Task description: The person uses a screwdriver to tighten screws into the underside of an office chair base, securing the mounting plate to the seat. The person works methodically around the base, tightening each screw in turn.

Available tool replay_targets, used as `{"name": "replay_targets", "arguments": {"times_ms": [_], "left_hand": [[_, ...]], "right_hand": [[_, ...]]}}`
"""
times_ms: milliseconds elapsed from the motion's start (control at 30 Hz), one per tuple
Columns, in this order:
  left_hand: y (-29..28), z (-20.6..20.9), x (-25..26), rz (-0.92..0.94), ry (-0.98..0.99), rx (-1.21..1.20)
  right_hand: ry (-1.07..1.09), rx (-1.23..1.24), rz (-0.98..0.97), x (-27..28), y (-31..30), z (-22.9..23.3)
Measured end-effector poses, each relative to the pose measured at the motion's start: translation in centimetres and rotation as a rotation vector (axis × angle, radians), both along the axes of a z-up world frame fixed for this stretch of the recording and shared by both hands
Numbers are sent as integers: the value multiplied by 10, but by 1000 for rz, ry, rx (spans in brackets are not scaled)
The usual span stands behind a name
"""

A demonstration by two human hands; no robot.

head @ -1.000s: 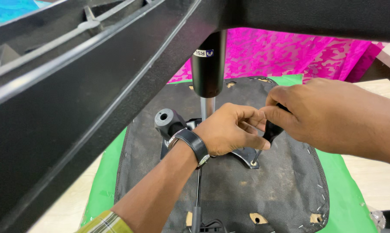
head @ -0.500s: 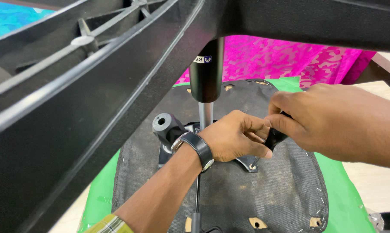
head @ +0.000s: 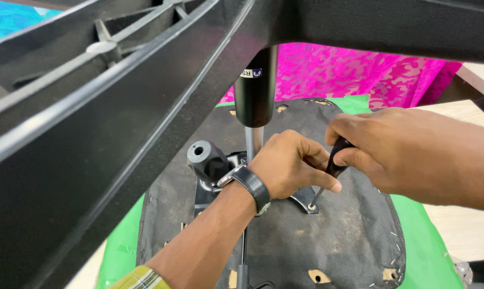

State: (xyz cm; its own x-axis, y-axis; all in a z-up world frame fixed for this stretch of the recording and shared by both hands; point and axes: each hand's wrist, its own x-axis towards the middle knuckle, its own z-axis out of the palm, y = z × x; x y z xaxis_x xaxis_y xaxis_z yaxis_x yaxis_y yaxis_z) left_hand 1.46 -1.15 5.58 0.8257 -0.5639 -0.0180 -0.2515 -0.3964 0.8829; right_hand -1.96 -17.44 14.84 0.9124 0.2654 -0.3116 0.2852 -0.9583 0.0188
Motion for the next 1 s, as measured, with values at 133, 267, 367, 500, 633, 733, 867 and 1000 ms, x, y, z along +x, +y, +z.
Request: {"name": "replay_targets", "arguments": {"times_ms": [133,267,367,500,633,733,867,1000], "left_hand": [[6,-3,-4,36,-40,52],[4,-9,-6,68,-73,87],[6,-17,-3,1,-76,72],[10,-27,1,-178,34,-46],[8,-33,0,-238,201,-143],[14,-29,-9,-153,93,-57],[8,-19,-19,-34,-5,142],[2,-12,-22,9,-66,288]], "right_hand": [[25,37,16,-1,9,-3],[166,-124,-140,-1,11,2],[150,-26,-70,0,10,-4],[119,68,-2,-4,1,-12],[92,219,36,-14,3,-8],[191,-21,-226,-23,23,2],[100,-98,-248,-27,41,12],[40,-96,-231,-22,36,7]]}}
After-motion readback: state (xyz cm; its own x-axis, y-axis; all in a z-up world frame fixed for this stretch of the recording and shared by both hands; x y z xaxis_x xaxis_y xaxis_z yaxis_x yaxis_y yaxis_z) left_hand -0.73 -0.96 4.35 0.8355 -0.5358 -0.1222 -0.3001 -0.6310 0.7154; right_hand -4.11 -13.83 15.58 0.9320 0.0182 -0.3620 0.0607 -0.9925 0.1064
